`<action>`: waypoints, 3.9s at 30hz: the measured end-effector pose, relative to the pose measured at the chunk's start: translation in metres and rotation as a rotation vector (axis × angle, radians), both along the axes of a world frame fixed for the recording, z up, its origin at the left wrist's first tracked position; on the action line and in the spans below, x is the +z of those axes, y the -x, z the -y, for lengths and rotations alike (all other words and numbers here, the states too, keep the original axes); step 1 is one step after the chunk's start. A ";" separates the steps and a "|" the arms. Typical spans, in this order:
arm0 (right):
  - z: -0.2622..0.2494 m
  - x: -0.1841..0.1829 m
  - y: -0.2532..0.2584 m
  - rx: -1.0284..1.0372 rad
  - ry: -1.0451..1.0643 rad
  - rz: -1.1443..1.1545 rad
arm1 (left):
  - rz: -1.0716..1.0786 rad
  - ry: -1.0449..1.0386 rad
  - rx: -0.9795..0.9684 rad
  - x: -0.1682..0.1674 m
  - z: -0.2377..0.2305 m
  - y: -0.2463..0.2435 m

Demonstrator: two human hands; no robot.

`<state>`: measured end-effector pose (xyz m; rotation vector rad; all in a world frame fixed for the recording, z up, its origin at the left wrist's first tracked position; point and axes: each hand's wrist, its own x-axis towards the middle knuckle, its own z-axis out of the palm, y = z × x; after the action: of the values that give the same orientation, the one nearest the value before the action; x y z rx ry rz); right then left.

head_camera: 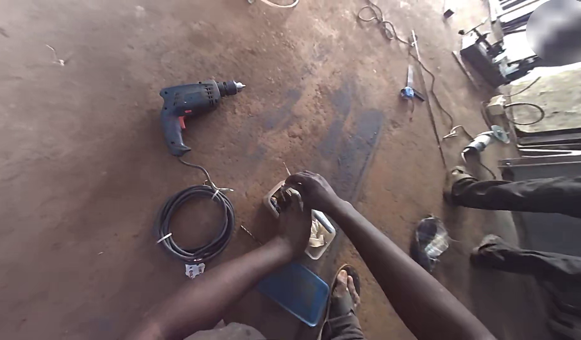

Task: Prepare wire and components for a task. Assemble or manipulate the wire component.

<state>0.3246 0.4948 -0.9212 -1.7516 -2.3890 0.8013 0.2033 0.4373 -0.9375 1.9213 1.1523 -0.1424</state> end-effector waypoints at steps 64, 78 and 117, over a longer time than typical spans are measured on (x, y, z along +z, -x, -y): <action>0.110 -0.017 -0.046 -0.187 0.016 -0.079 | -0.031 -0.272 -0.314 -0.045 -0.037 0.019; 0.096 -0.019 -0.028 -0.390 0.169 -0.155 | -0.066 -0.249 -0.388 -0.031 -0.015 0.013; 0.100 0.016 -0.052 0.201 0.495 0.383 | -0.241 -0.258 -0.339 -0.016 -0.022 -0.001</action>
<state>0.3765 0.3950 -0.9054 -2.0061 -2.8350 1.2808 0.2046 0.4597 -0.9538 2.3720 1.0268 -0.4366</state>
